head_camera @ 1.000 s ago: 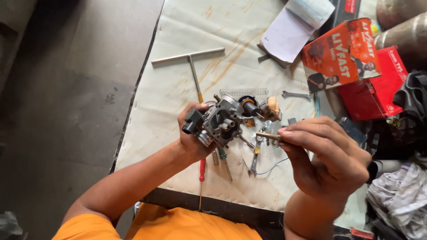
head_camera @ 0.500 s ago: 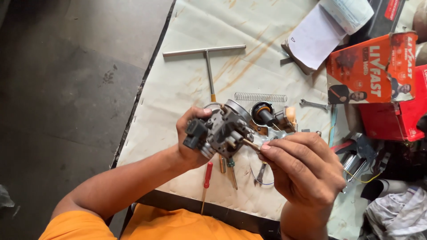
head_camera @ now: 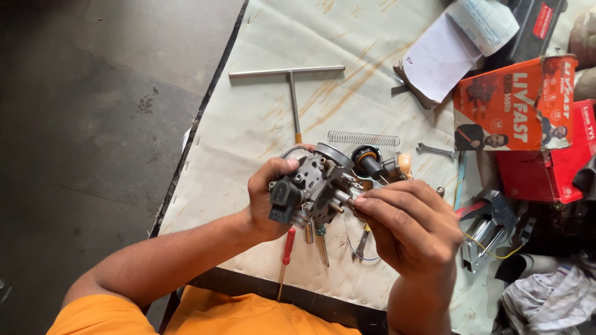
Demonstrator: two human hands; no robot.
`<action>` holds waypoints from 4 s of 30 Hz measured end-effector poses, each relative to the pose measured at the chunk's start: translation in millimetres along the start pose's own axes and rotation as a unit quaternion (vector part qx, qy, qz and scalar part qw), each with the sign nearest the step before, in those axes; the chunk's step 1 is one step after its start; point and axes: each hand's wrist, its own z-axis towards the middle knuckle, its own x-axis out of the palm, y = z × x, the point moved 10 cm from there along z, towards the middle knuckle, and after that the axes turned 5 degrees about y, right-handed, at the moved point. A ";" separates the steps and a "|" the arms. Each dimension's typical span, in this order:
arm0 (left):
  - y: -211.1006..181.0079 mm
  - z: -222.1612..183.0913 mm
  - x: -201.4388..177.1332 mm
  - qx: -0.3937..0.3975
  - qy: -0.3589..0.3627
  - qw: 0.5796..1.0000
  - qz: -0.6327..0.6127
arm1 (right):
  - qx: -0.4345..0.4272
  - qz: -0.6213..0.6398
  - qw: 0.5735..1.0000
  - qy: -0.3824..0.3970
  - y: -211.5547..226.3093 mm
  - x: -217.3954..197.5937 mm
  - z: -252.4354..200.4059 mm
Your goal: The recorder is disassembling and cleaning a motorcycle carburetor on a workbench.
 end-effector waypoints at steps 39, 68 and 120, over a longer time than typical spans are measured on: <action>20.9 -3.3 3.6 -0.098 -0.009 0.995 0.024 | 0.290 0.298 0.904 -0.101 -55.4 72.6 -155.2; 32.7 -80.4 0.3 -0.072 -0.184 0.358 0.913 | 0.281 0.564 0.765 -0.127 -133.9 136.7 -248.7; -33.5 68.7 177.1 0.123 0.260 0.790 0.542 | 0.263 0.789 0.556 -0.011 -129.3 158.1 -246.8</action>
